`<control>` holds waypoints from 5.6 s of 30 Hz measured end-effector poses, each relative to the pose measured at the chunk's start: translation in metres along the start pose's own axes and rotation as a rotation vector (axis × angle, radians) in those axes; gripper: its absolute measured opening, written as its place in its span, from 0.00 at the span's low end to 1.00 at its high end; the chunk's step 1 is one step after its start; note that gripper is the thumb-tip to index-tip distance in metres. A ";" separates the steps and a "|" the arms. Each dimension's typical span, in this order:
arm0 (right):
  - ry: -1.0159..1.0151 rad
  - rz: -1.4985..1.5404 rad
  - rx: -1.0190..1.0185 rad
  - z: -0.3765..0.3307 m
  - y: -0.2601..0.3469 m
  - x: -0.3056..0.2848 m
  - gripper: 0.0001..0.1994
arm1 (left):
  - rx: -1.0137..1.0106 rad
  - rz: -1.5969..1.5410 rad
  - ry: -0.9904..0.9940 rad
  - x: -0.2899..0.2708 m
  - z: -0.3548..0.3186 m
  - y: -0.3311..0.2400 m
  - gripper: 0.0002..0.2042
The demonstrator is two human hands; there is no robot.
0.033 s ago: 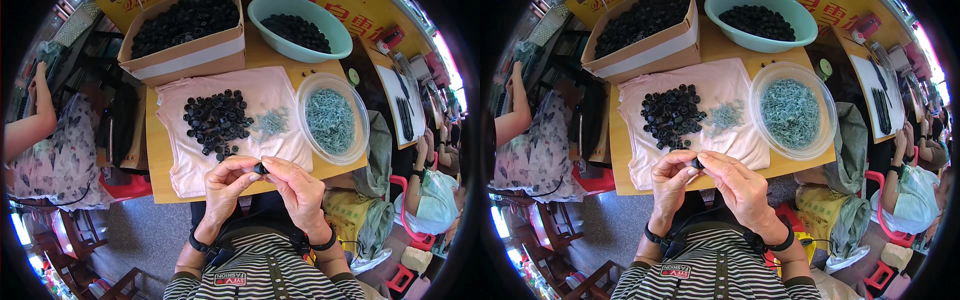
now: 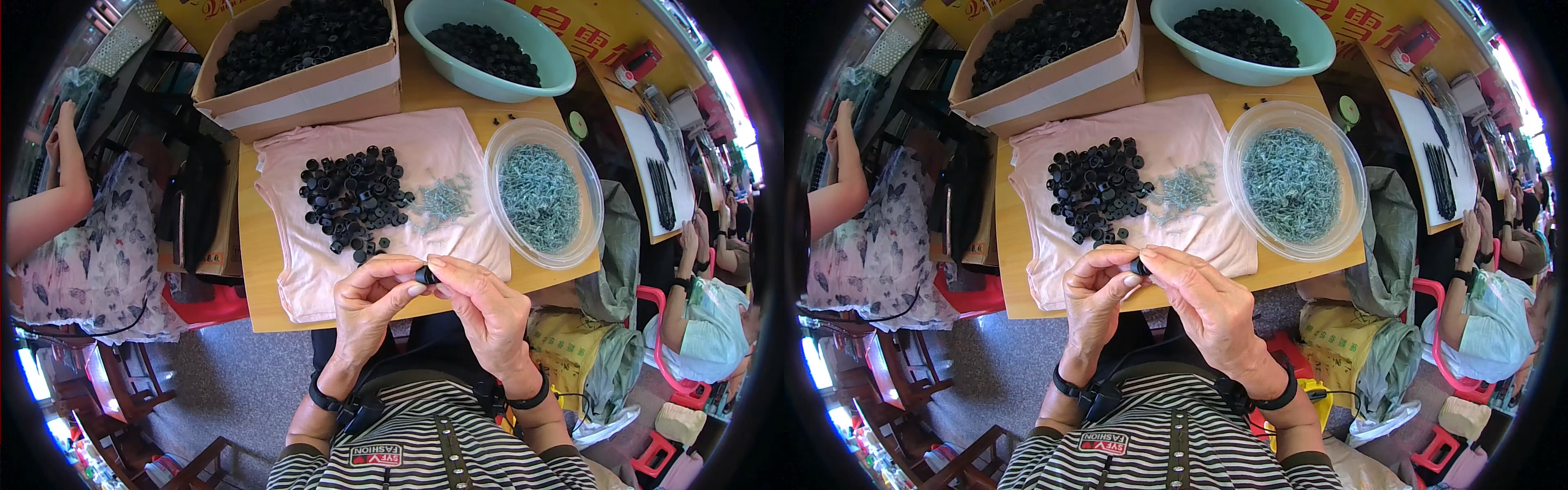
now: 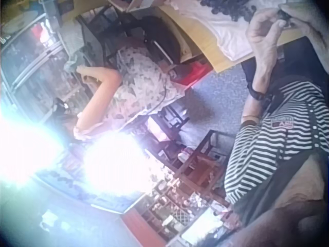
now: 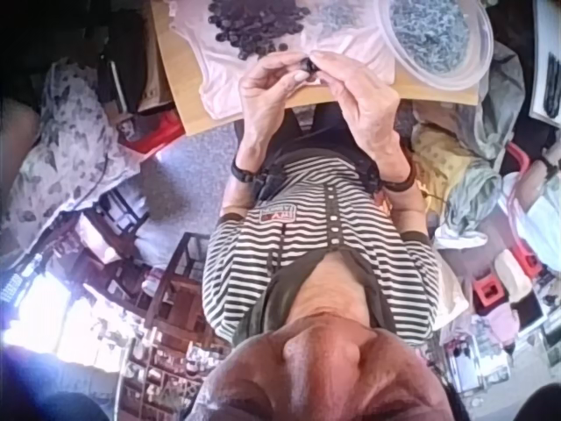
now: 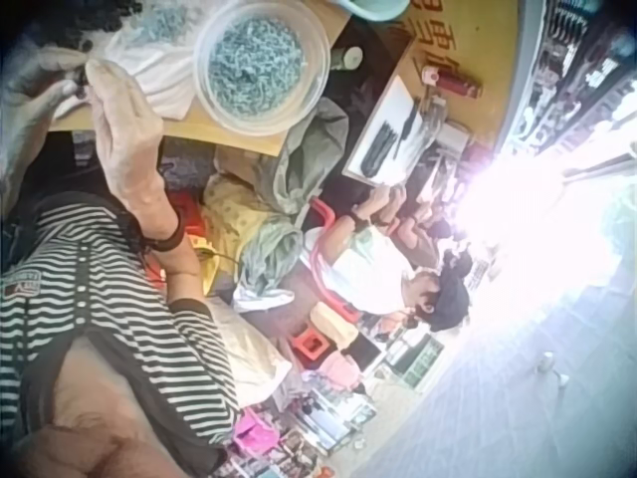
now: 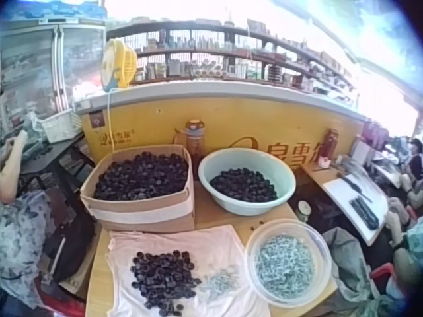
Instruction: The person assembles components by hand by picking up a black plastic cap and a metal screw, then inserting the screw into the cap. This process is repeated multiple times, with the assembled parts being placed onto a pink cloth.
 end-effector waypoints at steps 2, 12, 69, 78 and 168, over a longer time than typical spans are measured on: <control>0.006 0.024 0.051 0.001 -0.003 -0.001 0.14 | 0.002 0.008 0.015 -0.001 0.002 0.002 0.12; 0.040 -0.035 -0.004 0.006 -0.007 0.001 0.15 | -0.116 -0.084 -0.011 0.003 0.000 0.002 0.11; 0.260 -0.520 0.209 0.114 -0.093 0.026 0.07 | 0.672 0.178 0.397 0.031 -0.033 -0.136 0.06; 0.226 -0.431 0.182 0.116 -0.102 0.027 0.08 | 0.243 0.653 0.187 -0.029 -0.020 -0.078 0.16; -0.053 -0.231 0.177 -0.008 -0.069 0.002 0.12 | 0.505 1.527 0.183 0.016 0.061 -0.012 0.09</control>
Point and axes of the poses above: each hand's wrist, its own z-axis towards the middle knuckle, its own x-axis out of the palm, y = z × x, the point moved 4 cm from there along z, towards the middle knuckle, and after that the axes turned 6 degrees about z, right-handed, at the moved point
